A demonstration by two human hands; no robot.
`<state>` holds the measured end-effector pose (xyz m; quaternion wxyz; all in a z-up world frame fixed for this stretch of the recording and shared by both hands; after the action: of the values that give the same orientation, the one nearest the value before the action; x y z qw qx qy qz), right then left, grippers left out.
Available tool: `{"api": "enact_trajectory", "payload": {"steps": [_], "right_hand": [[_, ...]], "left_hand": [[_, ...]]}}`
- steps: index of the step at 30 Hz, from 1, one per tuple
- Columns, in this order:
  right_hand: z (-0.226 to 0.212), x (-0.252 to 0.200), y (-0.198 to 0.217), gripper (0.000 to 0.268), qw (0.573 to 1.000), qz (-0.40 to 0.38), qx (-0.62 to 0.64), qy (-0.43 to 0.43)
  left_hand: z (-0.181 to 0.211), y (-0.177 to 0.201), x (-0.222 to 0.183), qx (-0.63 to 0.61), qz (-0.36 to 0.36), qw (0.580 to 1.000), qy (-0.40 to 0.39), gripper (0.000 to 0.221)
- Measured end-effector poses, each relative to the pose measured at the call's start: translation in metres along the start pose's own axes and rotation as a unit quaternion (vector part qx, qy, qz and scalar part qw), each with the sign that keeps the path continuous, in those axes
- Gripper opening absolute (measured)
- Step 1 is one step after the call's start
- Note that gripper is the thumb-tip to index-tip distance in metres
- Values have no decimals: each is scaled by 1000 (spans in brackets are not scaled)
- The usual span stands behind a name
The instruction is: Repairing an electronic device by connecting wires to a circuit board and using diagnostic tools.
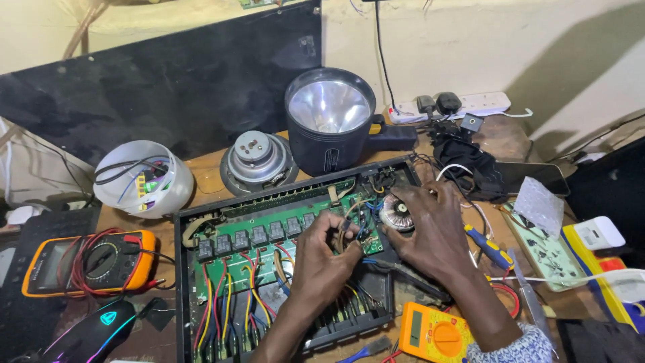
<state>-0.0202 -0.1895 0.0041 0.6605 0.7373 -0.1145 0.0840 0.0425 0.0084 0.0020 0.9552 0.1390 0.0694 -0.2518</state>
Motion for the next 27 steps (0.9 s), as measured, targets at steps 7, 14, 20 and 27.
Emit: {"api": "enact_trajectory", "payload": {"steps": [7, 14, 20, 27], "right_hand": [[-5, -2, 5, 69, 998, 41, 30, 32], [-21, -9, 37, 10, 975, 191, 99, 52], [-36, -7, 23, 36, 933, -10, 336, -130], [-48, -10, 42, 7, 870, -134, 310, -358]], "left_hand": [[2, -1, 0, 11, -2, 999, -33, 10], [9, -2, -5, 7, -33, 999, -11, 15], [8, -5, -6, 23, -76, 997, 7, 11], [11, -4, -7, 33, -47, 998, -25, 5]]}}
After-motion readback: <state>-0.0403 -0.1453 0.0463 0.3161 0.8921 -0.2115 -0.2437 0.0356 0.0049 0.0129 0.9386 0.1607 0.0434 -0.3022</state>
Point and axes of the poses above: each hand's wrist, its own x-axis towards the middle knuckle, its own y-axis out of the back of the hand, z = x × y, the point moved 5 cm from there along x, towards the middle knuckle, and after that the axes turned 12 degrees about y, right-handed, at the moved point
